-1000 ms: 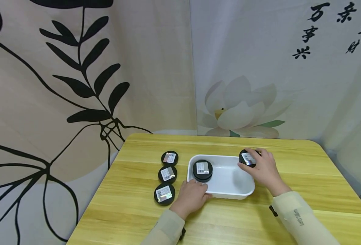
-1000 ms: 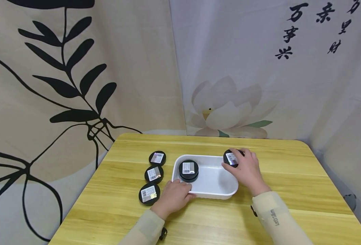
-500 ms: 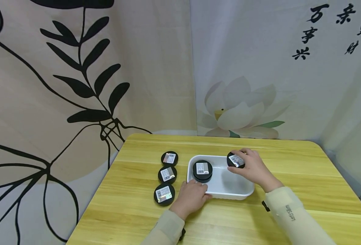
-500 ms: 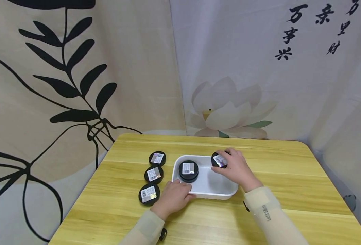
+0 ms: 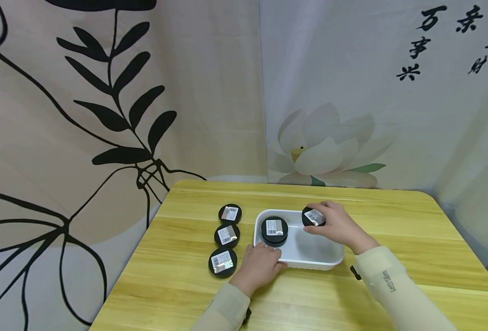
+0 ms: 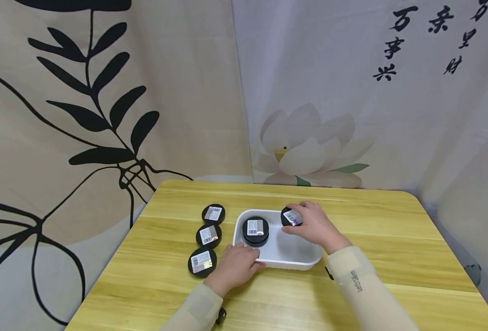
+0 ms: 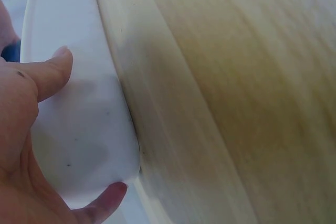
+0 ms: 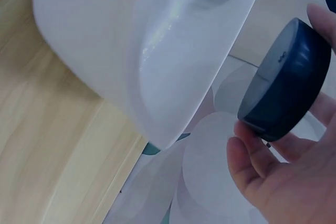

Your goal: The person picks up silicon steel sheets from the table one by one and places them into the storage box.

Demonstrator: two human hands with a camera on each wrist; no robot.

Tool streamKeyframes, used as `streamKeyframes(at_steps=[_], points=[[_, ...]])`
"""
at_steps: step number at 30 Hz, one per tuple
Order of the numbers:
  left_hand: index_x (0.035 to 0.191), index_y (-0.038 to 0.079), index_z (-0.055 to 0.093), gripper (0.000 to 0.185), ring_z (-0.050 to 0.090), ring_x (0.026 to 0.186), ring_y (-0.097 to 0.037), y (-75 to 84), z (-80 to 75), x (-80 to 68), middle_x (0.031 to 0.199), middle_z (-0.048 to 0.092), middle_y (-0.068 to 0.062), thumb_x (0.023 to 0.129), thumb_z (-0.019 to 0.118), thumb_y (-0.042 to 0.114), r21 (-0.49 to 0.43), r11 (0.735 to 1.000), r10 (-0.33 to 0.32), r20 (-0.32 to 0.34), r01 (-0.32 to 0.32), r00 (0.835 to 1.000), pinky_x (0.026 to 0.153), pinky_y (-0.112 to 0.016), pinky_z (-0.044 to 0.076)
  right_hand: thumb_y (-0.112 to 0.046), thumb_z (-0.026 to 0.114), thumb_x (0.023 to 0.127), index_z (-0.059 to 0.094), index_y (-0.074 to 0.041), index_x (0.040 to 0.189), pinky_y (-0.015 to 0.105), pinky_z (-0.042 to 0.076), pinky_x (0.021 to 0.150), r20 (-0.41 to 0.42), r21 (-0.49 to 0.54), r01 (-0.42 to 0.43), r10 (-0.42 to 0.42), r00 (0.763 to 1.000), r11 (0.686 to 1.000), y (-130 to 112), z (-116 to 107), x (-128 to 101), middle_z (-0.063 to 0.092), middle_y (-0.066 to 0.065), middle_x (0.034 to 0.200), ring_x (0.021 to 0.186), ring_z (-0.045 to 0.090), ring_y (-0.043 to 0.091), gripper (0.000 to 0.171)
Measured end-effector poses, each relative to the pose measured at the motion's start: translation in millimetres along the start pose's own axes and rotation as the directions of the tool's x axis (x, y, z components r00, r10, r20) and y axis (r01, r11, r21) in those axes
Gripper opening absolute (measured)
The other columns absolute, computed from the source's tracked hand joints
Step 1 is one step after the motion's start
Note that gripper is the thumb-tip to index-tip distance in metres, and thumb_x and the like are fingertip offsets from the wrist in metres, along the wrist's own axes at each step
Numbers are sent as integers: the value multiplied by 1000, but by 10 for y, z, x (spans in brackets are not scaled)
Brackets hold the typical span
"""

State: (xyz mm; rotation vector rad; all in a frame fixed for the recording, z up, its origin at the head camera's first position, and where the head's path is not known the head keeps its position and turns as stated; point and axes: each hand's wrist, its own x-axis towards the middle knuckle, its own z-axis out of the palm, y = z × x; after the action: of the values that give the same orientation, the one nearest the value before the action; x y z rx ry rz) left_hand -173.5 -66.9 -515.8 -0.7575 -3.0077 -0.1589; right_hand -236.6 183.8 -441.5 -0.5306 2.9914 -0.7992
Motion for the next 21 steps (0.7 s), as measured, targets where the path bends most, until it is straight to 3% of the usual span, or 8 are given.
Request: streamKeyframes(at_steps=[7, 14, 21], points=[[88, 24, 65, 33, 57, 87, -17, -23, -20, -1, 102, 73, 6, 95, 60, 56, -4, 1000, -5, 1, 5, 1000, 84, -46, 47, -45, 81, 82, 59, -13, 139, 52, 51, 92, 41, 2, 60, -60, 997, 998, -43, 57, 166, 59, 22, 133, 114, 58, 36, 69], [88, 25, 65, 31, 57, 89, -17, -27, -25, 6, 102, 73, 6, 95, 60, 55, -17, 1000, -7, 16, 7, 1000, 86, -49, 47, -39, 82, 82, 57, -12, 140, 53, 51, 93, 114, 55, 55, -61, 992, 997, -72, 95, 325, 55, 24, 136, 115, 58, 35, 68], [90, 25, 66, 31, 59, 92, -18, -20, -15, 1, 103, 73, 6, 95, 61, 55, -11, 1000, 5, 10, -5, 1000, 90, -53, 49, -33, 83, 77, 56, -10, 140, 49, 50, 90, 148, 25, 118, -121, 982, 993, -142, 152, 405, 56, 26, 134, 112, 57, 33, 72]])
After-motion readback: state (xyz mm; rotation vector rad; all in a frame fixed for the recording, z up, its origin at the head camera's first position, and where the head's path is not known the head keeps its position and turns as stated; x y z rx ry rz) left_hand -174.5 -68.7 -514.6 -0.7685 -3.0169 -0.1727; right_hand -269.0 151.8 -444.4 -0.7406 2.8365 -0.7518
